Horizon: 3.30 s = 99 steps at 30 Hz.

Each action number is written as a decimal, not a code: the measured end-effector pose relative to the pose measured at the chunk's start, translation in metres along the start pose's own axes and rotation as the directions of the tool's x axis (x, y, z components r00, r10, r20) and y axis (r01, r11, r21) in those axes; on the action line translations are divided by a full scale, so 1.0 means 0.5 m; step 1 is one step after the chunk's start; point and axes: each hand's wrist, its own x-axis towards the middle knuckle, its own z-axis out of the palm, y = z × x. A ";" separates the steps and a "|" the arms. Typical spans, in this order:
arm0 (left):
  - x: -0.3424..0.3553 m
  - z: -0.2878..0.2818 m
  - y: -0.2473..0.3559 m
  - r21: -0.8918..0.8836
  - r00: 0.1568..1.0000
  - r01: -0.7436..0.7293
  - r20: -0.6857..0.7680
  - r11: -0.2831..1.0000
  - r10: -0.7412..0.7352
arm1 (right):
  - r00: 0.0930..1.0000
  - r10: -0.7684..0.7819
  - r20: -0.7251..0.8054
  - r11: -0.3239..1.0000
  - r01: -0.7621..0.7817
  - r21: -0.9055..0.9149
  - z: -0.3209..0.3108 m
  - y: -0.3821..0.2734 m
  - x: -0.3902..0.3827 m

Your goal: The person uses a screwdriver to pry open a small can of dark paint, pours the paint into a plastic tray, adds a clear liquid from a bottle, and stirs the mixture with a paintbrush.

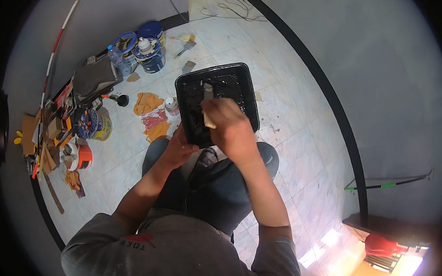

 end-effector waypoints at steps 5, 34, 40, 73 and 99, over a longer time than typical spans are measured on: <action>-0.032 -0.023 0.025 -0.246 0.997 0.071 0.003 0.967 -0.072 | 0.985 0.026 0.168 0.972 -0.065 0.226 -0.042 -0.081 -0.027; -0.078 -0.107 0.091 -0.145 0.968 -0.012 -0.251 0.989 -0.025 | 0.910 0.414 -0.021 0.836 -0.371 0.405 0.038 -0.078 0.046; -0.056 -0.128 0.168 -0.174 0.986 -0.002 -0.166 0.985 -0.027 | 0.910 0.414 -0.032 0.808 -0.351 0.473 0.066 -0.079 0.091; -0.017 -0.168 0.176 -0.263 1.000 -0.020 0.004 0.965 0.022 | 0.916 0.386 0.113 0.795 -0.392 0.463 0.146 -0.047 0.164; 0.032 -0.157 0.263 -0.182 0.994 -0.102 0.017 0.978 0.107 | 0.937 0.341 0.079 0.873 -0.347 0.341 0.132 -0.045 0.243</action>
